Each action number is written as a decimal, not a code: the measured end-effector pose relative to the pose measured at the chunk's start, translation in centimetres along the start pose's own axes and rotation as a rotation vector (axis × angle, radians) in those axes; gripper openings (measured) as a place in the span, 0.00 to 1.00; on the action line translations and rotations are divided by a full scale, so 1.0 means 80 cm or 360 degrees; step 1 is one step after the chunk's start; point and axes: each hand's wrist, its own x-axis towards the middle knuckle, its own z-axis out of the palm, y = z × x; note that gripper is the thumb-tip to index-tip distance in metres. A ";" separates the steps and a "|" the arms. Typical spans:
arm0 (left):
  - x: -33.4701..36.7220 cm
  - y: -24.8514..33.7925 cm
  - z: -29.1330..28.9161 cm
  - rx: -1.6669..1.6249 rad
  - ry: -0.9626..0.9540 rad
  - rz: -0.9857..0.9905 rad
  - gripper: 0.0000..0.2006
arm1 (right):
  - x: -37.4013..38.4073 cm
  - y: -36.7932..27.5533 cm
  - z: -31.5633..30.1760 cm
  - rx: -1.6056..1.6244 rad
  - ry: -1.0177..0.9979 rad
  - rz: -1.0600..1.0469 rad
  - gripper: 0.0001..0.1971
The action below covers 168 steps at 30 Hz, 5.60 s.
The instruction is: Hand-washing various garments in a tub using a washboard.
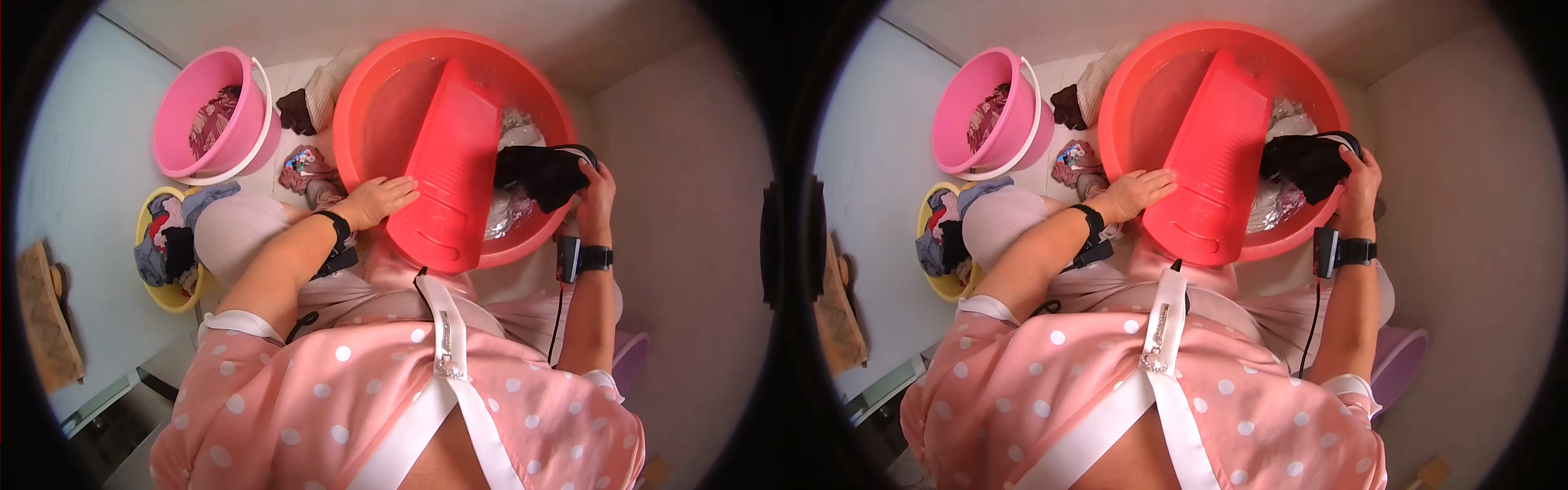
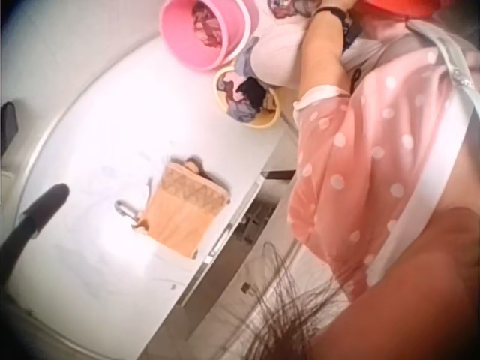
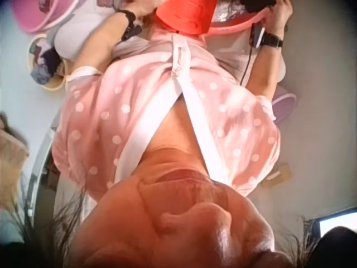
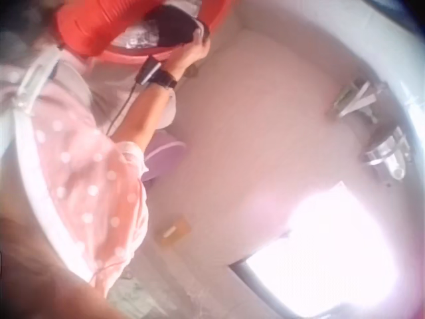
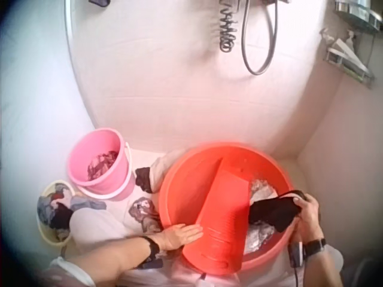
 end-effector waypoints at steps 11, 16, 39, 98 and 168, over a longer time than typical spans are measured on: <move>0.025 0.002 0.002 0.0249 -0.0261 0.0017 0.28 | -0.010 -0.030 0.068 0.0252 -0.0355 -0.0173 0.09; 0.032 0.002 0.009 0.0243 -0.0310 0.0048 0.28 | -0.016 -0.021 0.078 0.0227 -0.0337 -0.0117 0.11; 0.157 -0.048 0.042 -0.2244 0.0067 -0.2645 0.42 | -0.005 0.223 0.033 -0.1657 -0.0177 -0.0238 0.29; 0.203 -0.011 0.095 -0.0582 -0.0199 -0.0711 0.29 | 0.037 0.239 0.067 -0.2204 -0.0867 -0.0593 0.26; 0.175 0.002 0.110 -0.1611 0.0031 -0.2467 0.41 | 0.063 0.076 0.015 -0.0540 -0.0547 -0.0050 0.11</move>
